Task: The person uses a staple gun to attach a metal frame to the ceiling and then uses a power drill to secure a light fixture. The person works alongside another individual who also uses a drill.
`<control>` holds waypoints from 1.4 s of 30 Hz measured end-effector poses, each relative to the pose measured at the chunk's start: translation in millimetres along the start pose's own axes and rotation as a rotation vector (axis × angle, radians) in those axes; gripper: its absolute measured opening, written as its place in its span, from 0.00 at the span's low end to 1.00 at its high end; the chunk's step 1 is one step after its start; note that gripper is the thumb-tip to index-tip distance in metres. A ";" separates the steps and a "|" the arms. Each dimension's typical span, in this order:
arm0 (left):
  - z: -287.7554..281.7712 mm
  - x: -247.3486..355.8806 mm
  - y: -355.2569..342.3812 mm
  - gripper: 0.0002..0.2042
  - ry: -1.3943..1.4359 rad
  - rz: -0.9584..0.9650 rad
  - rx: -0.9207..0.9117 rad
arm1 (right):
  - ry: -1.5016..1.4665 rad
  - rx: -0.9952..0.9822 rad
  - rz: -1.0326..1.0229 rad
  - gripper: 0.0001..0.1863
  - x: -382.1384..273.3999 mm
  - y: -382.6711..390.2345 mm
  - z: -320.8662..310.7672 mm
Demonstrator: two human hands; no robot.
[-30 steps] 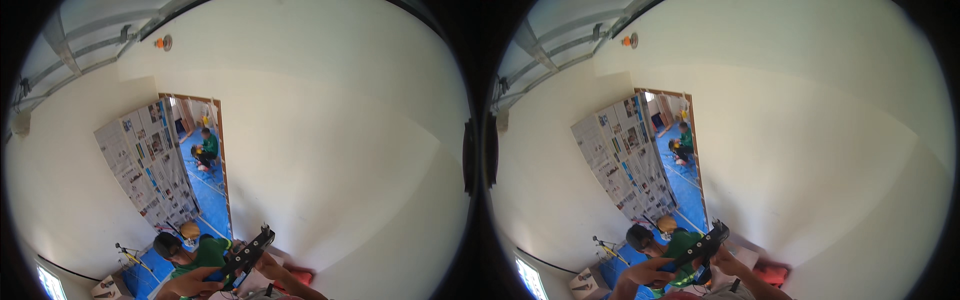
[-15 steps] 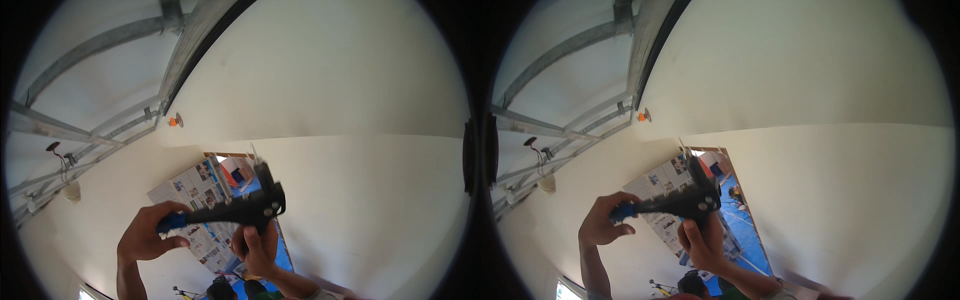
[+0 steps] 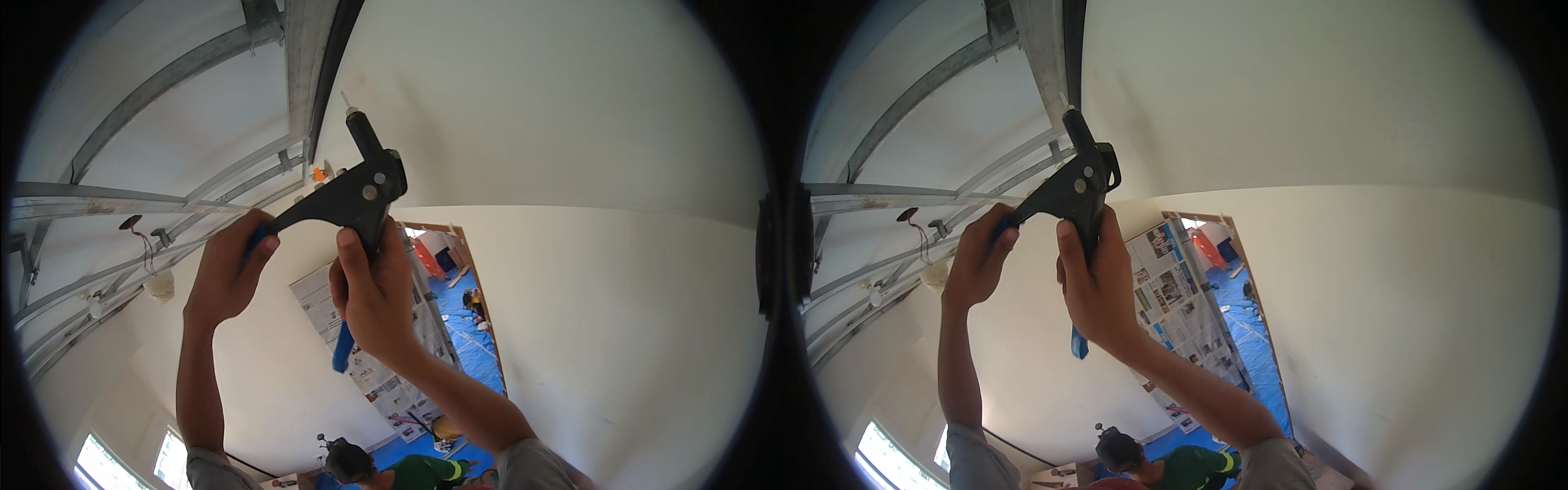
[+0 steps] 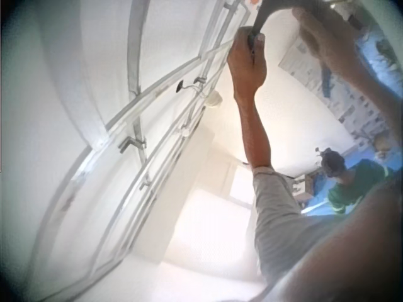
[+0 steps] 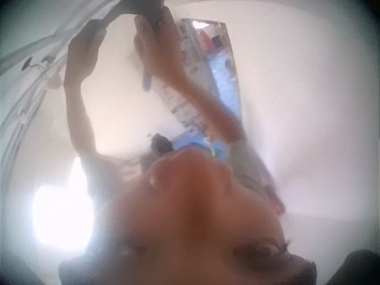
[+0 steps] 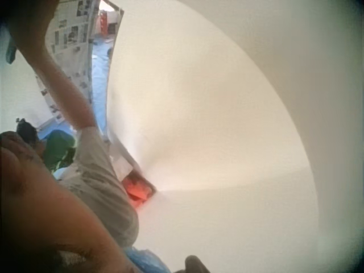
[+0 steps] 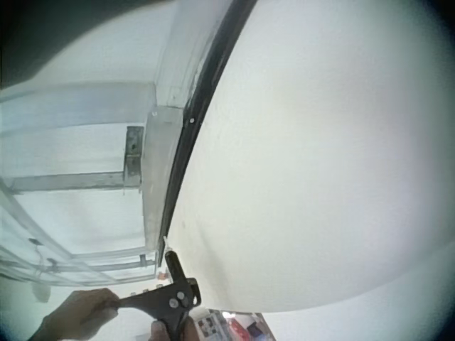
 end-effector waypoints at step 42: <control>4.6 -3.1 -123.1 0.29 -1.098 0.136 0.215 | -0.816 -0.220 0.188 0.15 108.1 -155.6 -16.3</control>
Point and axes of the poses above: each hand's wrist, its own y-axis away from the middle knuckle, its own z-axis out of the palm, x = y × z, the point moved 3 cm from there along -y, towards the middle knuckle
